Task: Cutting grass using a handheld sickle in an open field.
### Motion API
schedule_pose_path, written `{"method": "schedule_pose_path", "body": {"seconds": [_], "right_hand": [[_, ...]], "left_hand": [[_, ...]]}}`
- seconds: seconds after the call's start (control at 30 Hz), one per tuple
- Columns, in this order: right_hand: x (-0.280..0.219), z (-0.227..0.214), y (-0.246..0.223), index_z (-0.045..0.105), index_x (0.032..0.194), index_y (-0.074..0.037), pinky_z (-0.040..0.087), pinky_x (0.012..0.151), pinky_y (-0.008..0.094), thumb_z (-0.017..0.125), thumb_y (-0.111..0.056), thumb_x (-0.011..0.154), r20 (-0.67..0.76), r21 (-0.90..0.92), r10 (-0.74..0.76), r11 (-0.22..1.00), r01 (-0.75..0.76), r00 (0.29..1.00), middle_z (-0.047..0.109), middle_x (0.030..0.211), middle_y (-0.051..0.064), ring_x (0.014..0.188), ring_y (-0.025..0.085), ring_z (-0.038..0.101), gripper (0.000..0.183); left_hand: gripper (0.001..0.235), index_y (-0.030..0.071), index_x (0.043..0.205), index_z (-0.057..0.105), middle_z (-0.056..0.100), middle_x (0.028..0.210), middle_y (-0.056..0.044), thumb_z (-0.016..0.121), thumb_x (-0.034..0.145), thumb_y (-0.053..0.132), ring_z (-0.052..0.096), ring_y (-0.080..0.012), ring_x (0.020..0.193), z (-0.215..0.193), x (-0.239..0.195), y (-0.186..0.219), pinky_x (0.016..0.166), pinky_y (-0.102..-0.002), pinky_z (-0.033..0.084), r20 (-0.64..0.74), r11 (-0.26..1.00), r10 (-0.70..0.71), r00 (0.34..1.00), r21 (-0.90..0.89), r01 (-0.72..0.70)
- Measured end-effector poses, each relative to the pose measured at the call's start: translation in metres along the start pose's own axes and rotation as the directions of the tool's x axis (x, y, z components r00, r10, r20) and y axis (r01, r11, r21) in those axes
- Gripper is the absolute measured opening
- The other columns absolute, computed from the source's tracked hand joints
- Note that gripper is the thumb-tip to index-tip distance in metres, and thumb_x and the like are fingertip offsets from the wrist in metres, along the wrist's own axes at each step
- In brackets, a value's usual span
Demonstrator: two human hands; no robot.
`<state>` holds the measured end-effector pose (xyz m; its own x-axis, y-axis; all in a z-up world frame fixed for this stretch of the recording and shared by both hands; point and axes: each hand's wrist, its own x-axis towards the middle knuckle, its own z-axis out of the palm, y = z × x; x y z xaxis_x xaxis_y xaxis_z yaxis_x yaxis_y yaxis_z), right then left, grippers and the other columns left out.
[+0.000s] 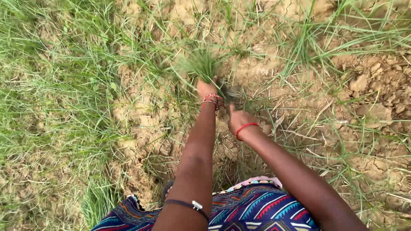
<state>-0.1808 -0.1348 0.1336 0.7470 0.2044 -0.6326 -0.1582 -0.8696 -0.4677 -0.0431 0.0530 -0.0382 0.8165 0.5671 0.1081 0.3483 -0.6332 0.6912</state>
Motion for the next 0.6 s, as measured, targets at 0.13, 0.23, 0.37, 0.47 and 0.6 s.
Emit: {"method": "schedule_pose_path", "body": {"seconds": [0.13,0.23,0.37,0.47,0.6], "right_hand": [[-0.013,-0.004,0.003,0.021,0.157,0.001,0.057,0.084,0.053,0.044,-0.009,0.089,-0.015,-0.125,-0.194,0.974,0.191,0.981,0.069,0.103,0.029,0.098,0.043,0.070,0.072],[-0.052,-0.026,0.014,0.028,0.155,-0.014,0.058,0.078,0.054,0.034,-0.024,0.108,0.079,0.068,-0.158,0.986,0.153,0.984,0.069,0.092,0.025,0.091,0.043,0.072,0.049],[-0.085,-0.015,0.050,0.023,0.160,-0.020,0.055,0.082,0.052,0.056,-0.033,0.096,0.014,0.060,-0.143,0.988,0.142,0.990,0.072,0.088,0.023,0.085,0.043,0.073,0.073],[-0.070,0.020,0.064,0.031,0.153,-0.014,0.056,0.080,0.053,0.061,-0.030,0.092,-0.095,0.037,-0.287,0.956,0.291,0.953,0.072,0.099,0.023,0.088,0.043,0.071,0.070],[-0.096,-0.039,-0.007,0.025,0.158,-0.017,0.057,0.089,0.051,0.055,-0.029,0.098,0.230,-0.229,-0.097,0.962,0.151,0.968,0.072,0.107,0.024,0.102,0.039,0.070,0.068]], "left_hand": [[0.061,0.003,0.108,0.069,0.073,0.100,-0.023,0.091,0.068,0.044,0.070,-0.0455,0.095,0.008,0.007,-0.022,0.082,-0.054,0.055,-0.058,0.980,-0.056,0.997,0.190,0.066],[0.035,0.003,0.106,0.072,0.074,0.103,-0.021,0.081,0.087,0.031,0.072,-0.0420,0.095,-0.020,0.003,-0.009,0.081,-0.050,0.059,0.033,0.952,-0.060,0.998,0.301,0.048],[0.045,-0.005,0.112,0.057,0.072,0.098,-0.020,0.078,0.085,0.025,0.070,-0.0338,0.083,-0.087,-0.057,-0.008,0.074,-0.050,0.058,0.342,0.816,-0.350,0.872,-0.347,0.463],[0.053,-0.006,0.117,0.062,0.076,0.106,-0.019,0.080,0.084,0.031,0.072,-0.0292,0.088,-0.128,-0.133,-0.043,0.079,-0.046,0.059,0.474,0.893,-0.237,0.848,-0.237,0.383],[0.073,0.000,0.134,0.055,0.071,0.114,-0.019,0.083,0.078,0.037,0.069,-0.0314,0.101,-0.117,-0.154,-0.075,0.086,-0.046,0.054,0.322,0.973,-0.094,0.942,-0.170,0.155]]}}
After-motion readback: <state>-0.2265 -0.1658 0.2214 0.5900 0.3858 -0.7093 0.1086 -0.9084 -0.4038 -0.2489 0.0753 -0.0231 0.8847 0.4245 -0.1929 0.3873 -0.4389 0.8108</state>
